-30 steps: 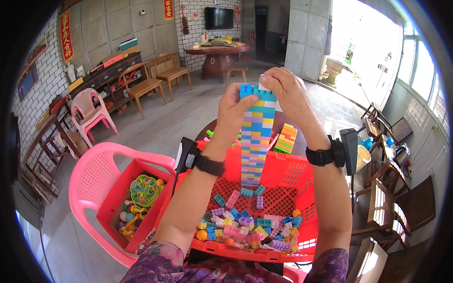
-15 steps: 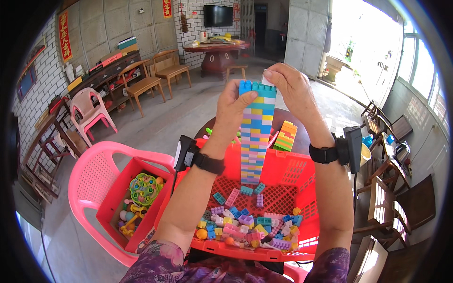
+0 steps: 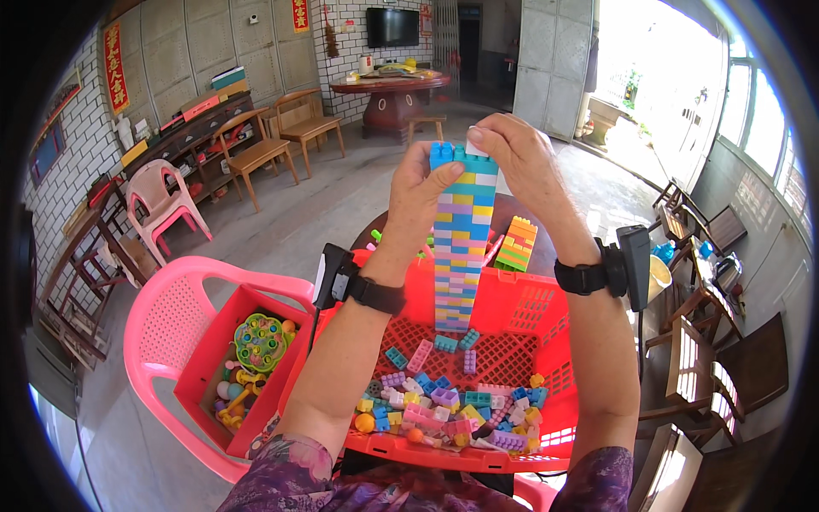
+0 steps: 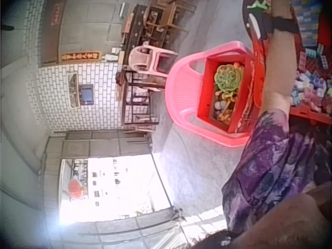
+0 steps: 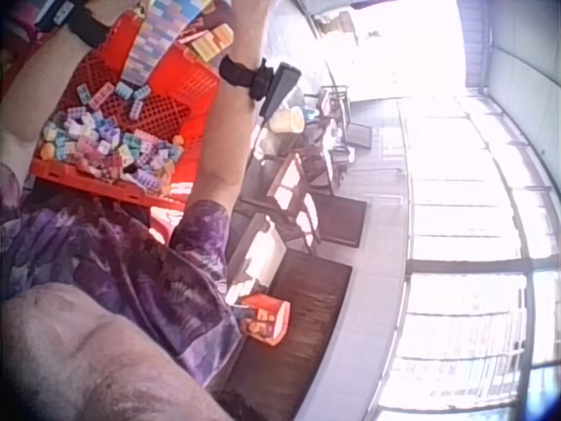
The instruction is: Assembling and stacking colorful plastic blocks into a tower from a red basket.
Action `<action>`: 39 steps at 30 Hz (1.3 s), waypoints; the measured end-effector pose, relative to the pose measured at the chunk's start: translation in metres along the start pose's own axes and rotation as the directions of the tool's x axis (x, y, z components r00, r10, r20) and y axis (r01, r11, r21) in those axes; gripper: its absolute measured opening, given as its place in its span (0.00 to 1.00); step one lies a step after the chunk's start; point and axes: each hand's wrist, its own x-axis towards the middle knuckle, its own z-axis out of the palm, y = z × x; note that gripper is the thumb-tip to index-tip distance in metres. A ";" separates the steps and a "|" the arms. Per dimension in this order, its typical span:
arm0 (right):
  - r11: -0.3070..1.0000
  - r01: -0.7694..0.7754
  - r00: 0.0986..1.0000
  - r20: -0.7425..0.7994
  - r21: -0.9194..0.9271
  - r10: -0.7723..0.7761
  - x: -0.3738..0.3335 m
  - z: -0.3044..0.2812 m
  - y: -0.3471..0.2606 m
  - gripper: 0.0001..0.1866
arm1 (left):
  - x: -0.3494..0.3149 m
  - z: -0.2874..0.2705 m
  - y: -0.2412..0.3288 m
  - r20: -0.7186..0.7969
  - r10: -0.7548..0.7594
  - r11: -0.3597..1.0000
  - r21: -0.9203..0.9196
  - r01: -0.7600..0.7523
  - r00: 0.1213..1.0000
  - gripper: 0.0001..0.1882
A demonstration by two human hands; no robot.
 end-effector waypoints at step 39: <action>0.968 -0.034 0.915 -0.381 0.250 0.131 -0.030 0.059 0.013 0.16 | 0.025 -0.011 0.024 0.149 -0.003 0.875 0.479 -0.069 0.989 0.14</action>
